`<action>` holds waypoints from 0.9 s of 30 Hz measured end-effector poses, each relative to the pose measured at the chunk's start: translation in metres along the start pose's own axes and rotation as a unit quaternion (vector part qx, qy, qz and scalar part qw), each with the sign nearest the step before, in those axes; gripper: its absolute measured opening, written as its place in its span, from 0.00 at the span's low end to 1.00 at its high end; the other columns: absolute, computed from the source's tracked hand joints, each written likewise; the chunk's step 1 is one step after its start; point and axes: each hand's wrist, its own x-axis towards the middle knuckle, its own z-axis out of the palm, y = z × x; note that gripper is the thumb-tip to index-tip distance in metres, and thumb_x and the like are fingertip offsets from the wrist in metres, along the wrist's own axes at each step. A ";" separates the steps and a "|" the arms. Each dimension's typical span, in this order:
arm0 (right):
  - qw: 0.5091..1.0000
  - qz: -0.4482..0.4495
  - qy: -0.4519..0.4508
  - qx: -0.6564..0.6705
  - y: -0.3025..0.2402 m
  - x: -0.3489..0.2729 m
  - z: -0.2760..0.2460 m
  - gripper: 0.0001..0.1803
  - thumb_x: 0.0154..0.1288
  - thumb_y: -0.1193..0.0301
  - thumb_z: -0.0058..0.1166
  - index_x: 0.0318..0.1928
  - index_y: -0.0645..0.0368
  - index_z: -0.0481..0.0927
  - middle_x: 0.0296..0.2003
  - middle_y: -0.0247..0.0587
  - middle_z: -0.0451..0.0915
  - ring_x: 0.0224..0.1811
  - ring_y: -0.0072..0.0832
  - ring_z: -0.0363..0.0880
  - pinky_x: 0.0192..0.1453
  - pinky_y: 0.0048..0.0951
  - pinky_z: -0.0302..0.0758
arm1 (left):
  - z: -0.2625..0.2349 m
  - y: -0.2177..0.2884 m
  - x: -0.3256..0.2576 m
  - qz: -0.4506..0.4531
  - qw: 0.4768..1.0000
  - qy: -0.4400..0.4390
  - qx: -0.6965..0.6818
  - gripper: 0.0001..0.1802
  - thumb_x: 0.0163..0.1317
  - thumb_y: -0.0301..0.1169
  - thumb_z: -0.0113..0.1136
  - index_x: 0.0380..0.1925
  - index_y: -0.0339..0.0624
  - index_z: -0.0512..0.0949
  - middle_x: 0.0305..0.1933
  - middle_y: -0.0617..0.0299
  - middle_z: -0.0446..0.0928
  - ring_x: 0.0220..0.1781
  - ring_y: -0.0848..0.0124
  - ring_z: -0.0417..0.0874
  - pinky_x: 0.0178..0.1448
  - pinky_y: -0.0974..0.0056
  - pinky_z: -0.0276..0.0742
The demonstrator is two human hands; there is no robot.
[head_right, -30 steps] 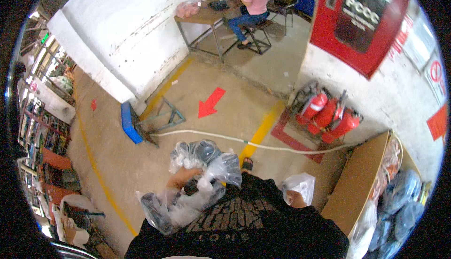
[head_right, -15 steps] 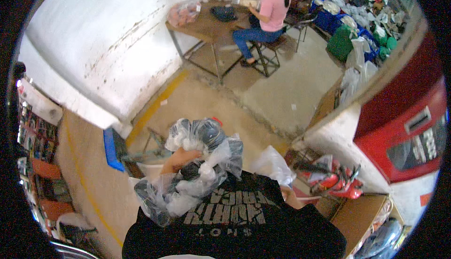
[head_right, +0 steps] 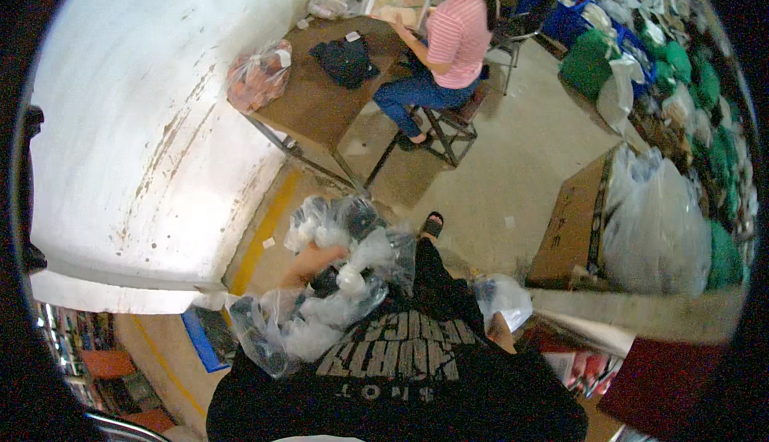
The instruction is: The person walks through a factory floor, picks up plastic bags containing small parts, and places them on a table. They then open a bag of beige rectangular pieces and begin sorting them by hand onto the table.
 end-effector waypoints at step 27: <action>0.993 -0.035 0.052 0.102 -0.457 0.278 0.291 0.25 0.69 0.58 0.57 0.57 0.66 0.80 0.50 0.43 0.83 0.47 0.35 0.81 0.54 0.32 0.74 | -0.188 0.250 0.352 -0.014 0.952 0.089 -0.291 0.24 0.60 0.37 0.69 0.54 0.38 0.79 0.49 0.58 0.83 0.53 0.64 0.84 0.53 0.59 0.82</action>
